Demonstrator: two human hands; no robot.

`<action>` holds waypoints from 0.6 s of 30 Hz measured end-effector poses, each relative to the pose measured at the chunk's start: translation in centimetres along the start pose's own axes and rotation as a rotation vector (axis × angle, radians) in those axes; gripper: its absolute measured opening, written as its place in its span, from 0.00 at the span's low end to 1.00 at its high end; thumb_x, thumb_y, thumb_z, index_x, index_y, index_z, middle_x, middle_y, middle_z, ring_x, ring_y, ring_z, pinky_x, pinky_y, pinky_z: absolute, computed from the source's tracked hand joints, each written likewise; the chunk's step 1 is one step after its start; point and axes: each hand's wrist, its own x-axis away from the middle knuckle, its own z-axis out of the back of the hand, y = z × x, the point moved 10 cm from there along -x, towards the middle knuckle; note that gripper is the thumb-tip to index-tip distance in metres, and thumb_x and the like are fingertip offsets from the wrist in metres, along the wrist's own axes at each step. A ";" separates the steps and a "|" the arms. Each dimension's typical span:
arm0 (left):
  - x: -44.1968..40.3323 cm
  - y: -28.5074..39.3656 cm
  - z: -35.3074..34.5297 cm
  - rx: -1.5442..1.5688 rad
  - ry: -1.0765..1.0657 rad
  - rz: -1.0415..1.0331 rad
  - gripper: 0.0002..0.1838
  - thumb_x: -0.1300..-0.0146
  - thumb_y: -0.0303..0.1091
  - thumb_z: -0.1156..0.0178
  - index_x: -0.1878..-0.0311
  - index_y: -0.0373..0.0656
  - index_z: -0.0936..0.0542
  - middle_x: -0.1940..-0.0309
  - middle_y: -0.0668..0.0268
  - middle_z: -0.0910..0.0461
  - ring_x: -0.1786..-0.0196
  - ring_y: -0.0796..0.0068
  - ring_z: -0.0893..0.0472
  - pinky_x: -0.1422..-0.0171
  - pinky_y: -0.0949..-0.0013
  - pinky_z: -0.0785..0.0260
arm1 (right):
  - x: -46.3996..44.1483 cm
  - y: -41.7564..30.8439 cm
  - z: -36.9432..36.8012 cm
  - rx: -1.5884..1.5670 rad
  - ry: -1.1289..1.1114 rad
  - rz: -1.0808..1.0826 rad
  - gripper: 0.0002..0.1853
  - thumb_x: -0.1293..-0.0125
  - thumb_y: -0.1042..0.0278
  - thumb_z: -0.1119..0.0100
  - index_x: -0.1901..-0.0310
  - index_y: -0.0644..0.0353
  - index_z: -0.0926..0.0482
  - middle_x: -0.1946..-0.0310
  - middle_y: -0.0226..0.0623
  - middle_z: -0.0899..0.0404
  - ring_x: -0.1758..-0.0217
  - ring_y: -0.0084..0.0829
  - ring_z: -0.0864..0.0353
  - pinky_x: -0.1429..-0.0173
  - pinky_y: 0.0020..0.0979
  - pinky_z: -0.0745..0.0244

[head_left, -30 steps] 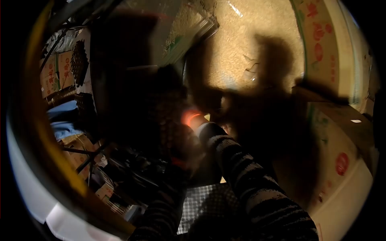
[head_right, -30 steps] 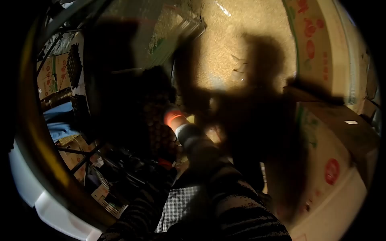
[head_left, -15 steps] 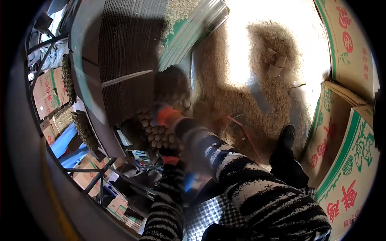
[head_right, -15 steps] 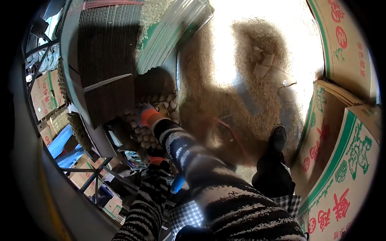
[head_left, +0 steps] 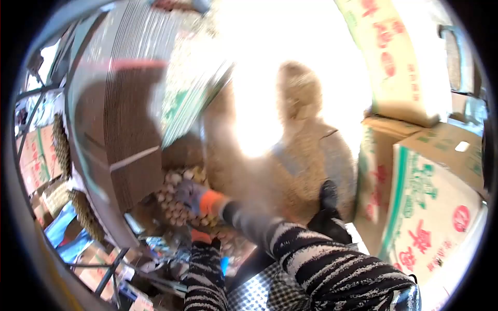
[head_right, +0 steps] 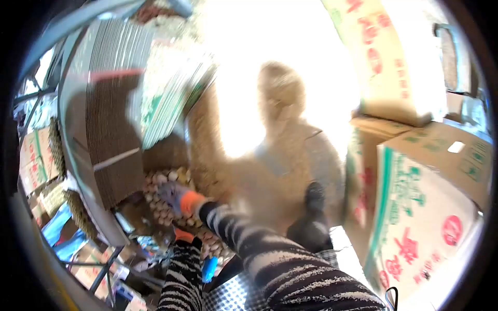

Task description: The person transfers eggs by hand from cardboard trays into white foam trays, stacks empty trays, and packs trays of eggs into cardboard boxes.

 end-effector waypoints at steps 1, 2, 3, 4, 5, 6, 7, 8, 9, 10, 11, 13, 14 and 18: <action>0.7 0.4 -3.0 0.185 0.029 0.089 0.24 0.30 0.52 0.44 0.34 0.57 0.25 0.34 0.67 0.25 0.32 0.59 0.28 0.32 0.50 0.37 | 2.7 -3.4 3.2 0.067 -0.048 -0.015 0.21 0.38 0.62 0.41 0.43 0.55 0.20 0.35 0.46 0.25 0.31 0.47 0.28 0.26 0.43 0.32; 1.4 1.0 -6.3 0.273 0.030 0.135 0.24 0.30 0.51 0.44 0.33 0.56 0.26 0.33 0.66 0.26 0.32 0.59 0.29 0.31 0.50 0.37 | 5.5 -6.7 6.3 0.135 -0.098 -0.028 0.21 0.38 0.61 0.39 0.43 0.55 0.20 0.35 0.46 0.25 0.30 0.46 0.28 0.26 0.43 0.32; 2.5 2.3 -9.9 0.321 0.025 0.158 0.25 0.30 0.50 0.43 0.33 0.55 0.27 0.33 0.66 0.27 0.31 0.59 0.29 0.31 0.51 0.38 | 8.1 -9.3 9.4 0.221 -0.084 -0.043 0.22 0.38 0.60 0.37 0.42 0.54 0.20 0.35 0.45 0.24 0.31 0.45 0.27 0.26 0.43 0.31; 3.7 4.0 -13.4 0.356 0.019 0.173 0.26 0.29 0.49 0.43 0.32 0.53 0.28 0.32 0.65 0.28 0.31 0.59 0.30 0.30 0.52 0.38 | 10.4 -11.0 12.4 0.185 -0.165 -0.134 0.22 0.37 0.58 0.39 0.42 0.54 0.19 0.35 0.46 0.24 0.30 0.47 0.28 0.25 0.44 0.34; 5.1 5.2 -16.5 0.390 0.007 0.186 0.26 0.29 0.48 0.43 0.31 0.52 0.29 0.31 0.64 0.28 0.30 0.60 0.30 0.29 0.52 0.39 | 12.4 -12.5 15.4 0.146 -0.242 -0.219 0.22 0.36 0.56 0.40 0.42 0.53 0.19 0.36 0.47 0.24 0.29 0.49 0.29 0.23 0.46 0.36; 6.5 6.6 -19.2 0.418 -0.003 0.196 0.27 0.29 0.47 0.43 0.30 0.51 0.30 0.31 0.63 0.29 0.30 0.60 0.30 0.28 0.53 0.39 | 14.5 -12.7 18.0 0.090 -0.295 -0.370 0.22 0.35 0.55 0.41 0.42 0.53 0.19 0.37 0.46 0.23 0.30 0.48 0.27 0.25 0.45 0.34; 8.3 8.3 -21.3 0.434 -0.002 0.197 0.28 0.29 0.45 0.42 0.29 0.50 0.31 0.30 0.62 0.30 0.30 0.60 0.31 0.27 0.53 0.40 | 16.5 -13.3 20.1 0.025 -0.343 -0.517 0.21 0.34 0.53 0.41 0.42 0.52 0.18 0.38 0.45 0.21 0.32 0.47 0.25 0.27 0.44 0.31; 10.3 10.3 -23.1 0.443 -0.002 0.191 0.28 0.29 0.44 0.42 0.28 0.49 0.32 0.30 0.62 0.30 0.29 0.60 0.31 0.27 0.54 0.40 | 18.4 -13.8 22.8 0.056 -0.262 -0.650 0.24 0.32 0.54 0.41 0.38 0.53 0.22 0.37 0.47 0.22 0.32 0.49 0.25 0.28 0.47 0.31; 12.5 12.7 -24.5 0.450 0.002 0.176 0.29 0.28 0.43 0.42 0.27 0.48 0.34 0.29 0.61 0.31 0.29 0.60 0.32 0.26 0.55 0.41 | 20.3 -14.3 26.0 0.088 -0.177 -0.779 0.27 0.31 0.55 0.40 0.33 0.54 0.25 0.35 0.50 0.24 0.33 0.51 0.24 0.28 0.49 0.30; 14.8 15.5 -25.6 0.457 0.015 0.148 0.30 0.28 0.42 0.42 0.26 0.47 0.35 0.29 0.60 0.32 0.28 0.60 0.32 0.25 0.55 0.41 | 21.0 -16.2 29.9 0.161 -0.150 -0.847 0.26 0.29 0.55 0.42 0.32 0.55 0.26 0.35 0.51 0.24 0.33 0.52 0.25 0.28 0.49 0.30; 17.3 18.9 -26.2 0.464 0.031 0.103 0.31 0.28 0.41 0.42 0.26 0.45 0.36 0.28 0.59 0.32 0.28 0.60 0.33 0.24 0.56 0.42 | 21.6 -17.8 33.4 0.234 -0.116 -0.914 0.26 0.27 0.55 0.45 0.31 0.56 0.27 0.35 0.52 0.24 0.33 0.52 0.25 0.28 0.49 0.31; 21.9 26.7 -26.7 0.471 0.065 -0.024 0.32 0.28 0.39 0.41 0.24 0.43 0.38 0.27 0.58 0.34 0.27 0.60 0.33 0.23 0.57 0.43 | 21.4 -21.8 39.7 0.401 -0.028 -1.034 0.27 0.31 0.51 0.46 0.32 0.50 0.25 0.35 0.42 0.21 0.32 0.45 0.23 0.28 0.43 0.31; 24.2 31.1 -26.7 0.464 0.074 -0.116 0.33 0.27 0.38 0.41 0.23 0.42 0.39 0.26 0.57 0.35 0.26 0.60 0.34 0.22 0.58 0.43 | 20.7 -23.4 41.8 0.313 -0.003 -1.069 0.28 0.31 0.51 0.46 0.32 0.50 0.25 0.35 0.42 0.22 0.31 0.45 0.24 0.27 0.43 0.31; 35.0 52.4 -27.1 0.067 -0.026 -0.608 0.38 0.29 0.33 0.39 0.20 0.38 0.43 0.24 0.53 0.38 0.24 0.58 0.37 0.19 0.58 0.46 | 14.5 -25.3 48.2 0.189 0.231 -0.936 0.27 0.31 0.52 0.45 0.33 0.51 0.23 0.33 0.48 0.24 0.31 0.50 0.24 0.25 0.44 0.33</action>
